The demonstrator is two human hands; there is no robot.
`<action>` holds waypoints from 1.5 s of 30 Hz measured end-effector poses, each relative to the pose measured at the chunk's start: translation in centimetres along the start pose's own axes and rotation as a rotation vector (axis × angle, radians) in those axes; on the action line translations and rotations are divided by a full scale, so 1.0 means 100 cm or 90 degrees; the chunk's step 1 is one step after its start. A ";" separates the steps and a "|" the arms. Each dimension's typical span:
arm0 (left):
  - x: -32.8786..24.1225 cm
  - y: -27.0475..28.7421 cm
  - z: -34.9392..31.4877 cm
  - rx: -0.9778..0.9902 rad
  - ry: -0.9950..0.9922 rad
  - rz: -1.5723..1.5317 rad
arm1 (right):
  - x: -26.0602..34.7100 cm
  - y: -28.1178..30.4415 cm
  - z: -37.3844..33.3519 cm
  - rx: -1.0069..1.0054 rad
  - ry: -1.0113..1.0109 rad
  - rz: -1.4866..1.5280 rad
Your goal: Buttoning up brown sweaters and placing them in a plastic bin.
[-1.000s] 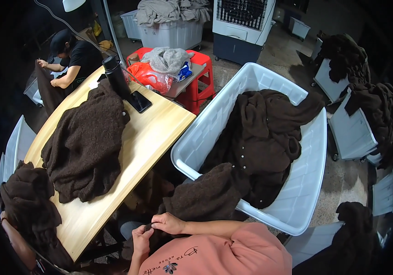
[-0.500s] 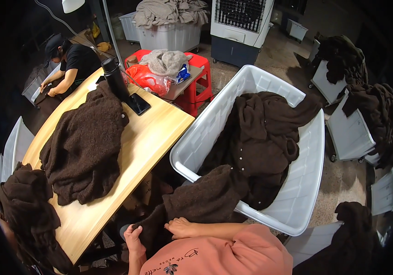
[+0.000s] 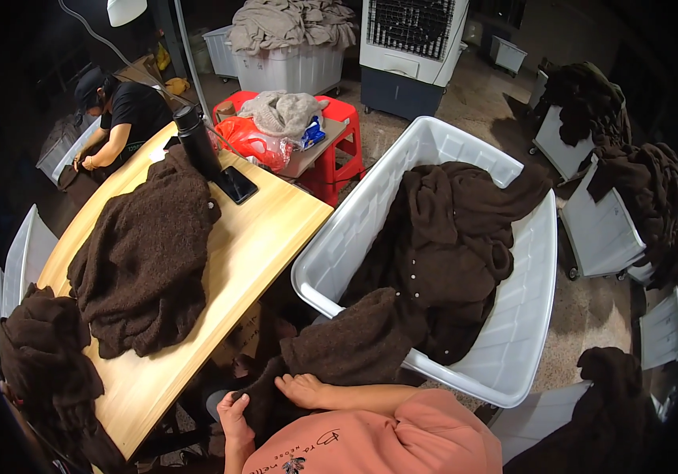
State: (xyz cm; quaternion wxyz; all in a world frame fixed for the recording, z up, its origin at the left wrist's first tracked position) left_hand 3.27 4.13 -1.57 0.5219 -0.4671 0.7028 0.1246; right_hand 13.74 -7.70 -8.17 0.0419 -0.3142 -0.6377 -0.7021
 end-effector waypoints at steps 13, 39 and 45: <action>0.002 0.004 -0.002 0.013 -0.011 0.019 | -0.026 -0.013 0.008 0.050 -0.154 0.215; 0.010 -0.016 0.001 0.082 0.066 0.039 | 0.057 0.098 0.000 -0.219 0.353 0.367; 0.012 -0.011 -0.004 0.115 0.079 0.024 | 0.057 0.098 -0.005 -0.341 0.338 0.175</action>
Point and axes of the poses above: each hand's wrist, its own z-axis towards the middle knuckle, its own y-axis out of the back of the hand, x = y × z, the point moved 4 cm from there along z, towards the middle knuckle, and after that the axes turned 6 degrees about -x, right-handed, at the moved point
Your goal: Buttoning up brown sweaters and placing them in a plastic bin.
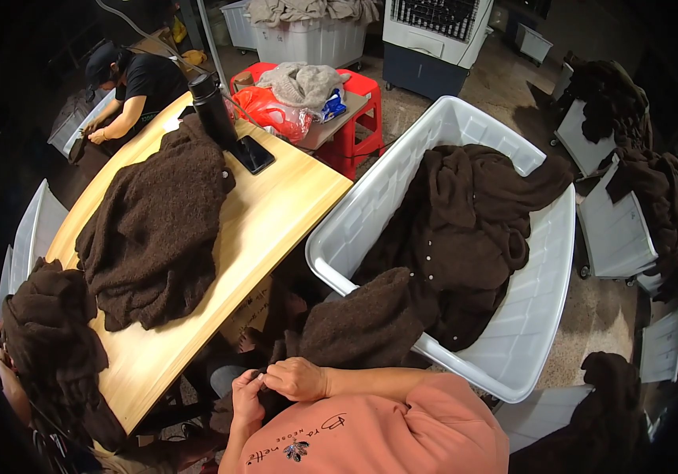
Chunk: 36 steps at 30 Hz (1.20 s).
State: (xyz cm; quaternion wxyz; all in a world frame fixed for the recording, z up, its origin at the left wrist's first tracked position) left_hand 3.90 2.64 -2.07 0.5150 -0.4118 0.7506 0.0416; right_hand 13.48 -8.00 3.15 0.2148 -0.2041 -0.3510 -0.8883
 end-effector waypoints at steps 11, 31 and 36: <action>-0.010 -0.005 -0.006 -0.062 -0.118 0.104 | -0.013 -0.013 -0.007 0.060 -0.098 0.070; -0.025 -0.014 -0.020 -0.068 -0.334 0.519 | -0.034 -0.020 -0.020 0.169 -0.451 0.294; -0.020 -0.013 -0.018 -0.089 -0.329 0.539 | -0.036 -0.026 -0.028 0.173 -0.463 0.213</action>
Point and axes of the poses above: each hand's wrist, its own z-axis towards the middle knuckle, its own y-axis out of the back of the hand, x = y × z, the point moved 4 cm from there along z, towards the middle knuckle, and after that the axes turned 6 degrees about -x, right-handed, at the moved point
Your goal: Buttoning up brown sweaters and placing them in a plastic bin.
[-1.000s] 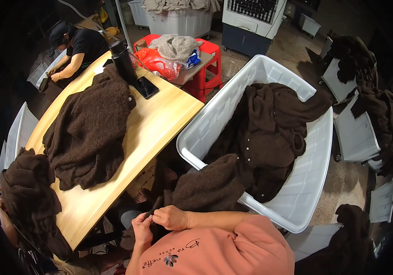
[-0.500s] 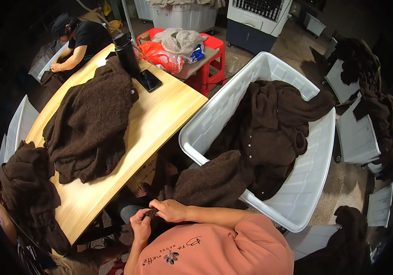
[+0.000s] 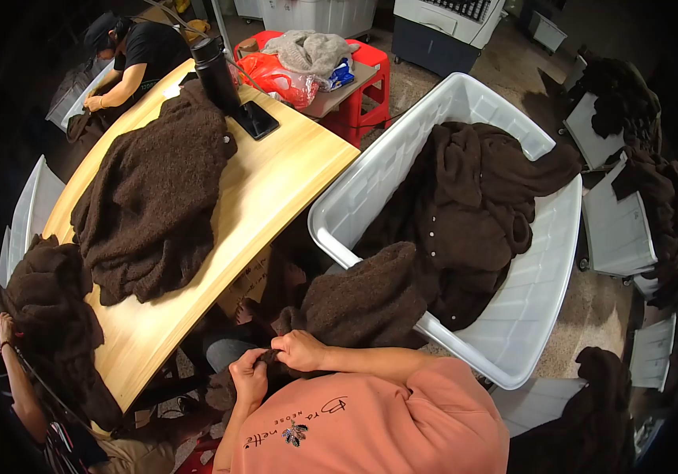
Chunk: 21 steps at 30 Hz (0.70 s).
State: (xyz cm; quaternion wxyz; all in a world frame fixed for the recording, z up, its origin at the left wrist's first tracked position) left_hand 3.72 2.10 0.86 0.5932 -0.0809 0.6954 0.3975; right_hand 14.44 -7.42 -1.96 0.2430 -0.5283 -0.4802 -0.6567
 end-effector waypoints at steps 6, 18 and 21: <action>0.003 0.000 0.002 0.013 0.055 -0.040 | -0.004 -0.001 -0.005 -0.013 0.032 0.078; -0.012 -0.005 -0.018 -0.131 -0.318 0.262 | 0.005 -0.007 0.001 -0.102 0.045 -0.009; -0.005 -0.004 -0.013 -0.170 -0.199 0.124 | 0.008 -0.011 0.005 -0.131 0.097 -0.071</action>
Point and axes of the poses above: each hand's wrist, its own z-axis towards the middle knuckle, its own y-axis out of the back of the hand, x = y × z, the point moved 4 cm from there along z, towards the middle knuckle, and after that the axes turned 6 degrees about -x, right-handed, at the moved point
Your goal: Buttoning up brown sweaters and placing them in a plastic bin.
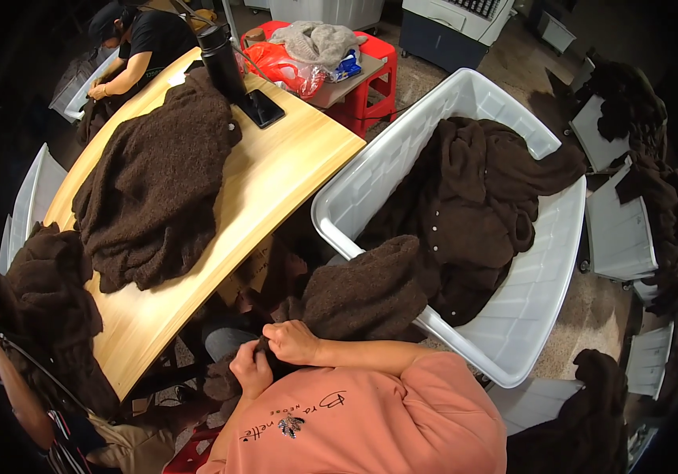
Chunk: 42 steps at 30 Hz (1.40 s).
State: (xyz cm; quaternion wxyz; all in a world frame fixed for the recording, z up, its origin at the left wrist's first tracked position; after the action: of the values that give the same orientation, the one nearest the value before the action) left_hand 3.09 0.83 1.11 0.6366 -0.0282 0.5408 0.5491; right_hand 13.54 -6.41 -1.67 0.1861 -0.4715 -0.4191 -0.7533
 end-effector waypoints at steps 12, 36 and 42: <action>0.009 0.024 0.020 0.119 0.169 -0.052 | -0.039 0.058 -0.003 -0.143 -0.183 0.247; 0.002 0.004 0.030 0.302 0.429 -0.263 | 0.018 0.048 0.010 -0.080 0.095 0.061; 0.018 0.021 0.048 0.095 0.345 -0.284 | 0.002 0.044 -0.014 0.056 0.035 -0.152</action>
State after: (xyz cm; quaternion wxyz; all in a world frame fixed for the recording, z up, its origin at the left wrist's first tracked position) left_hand 4.37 5.93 3.02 0.5748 -0.2435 0.7092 0.3278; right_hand 15.67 -10.02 0.21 0.1271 -0.3885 -0.4999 -0.7636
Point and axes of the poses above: each hand's wrist, its own z-axis towards the middle knuckle, its own y-axis out of the back of the hand, x = y × z, the point moved 4 cm from there along z, towards the middle knuckle, and after that the axes turned 6 degrees about -x, right-handed, at the moved point
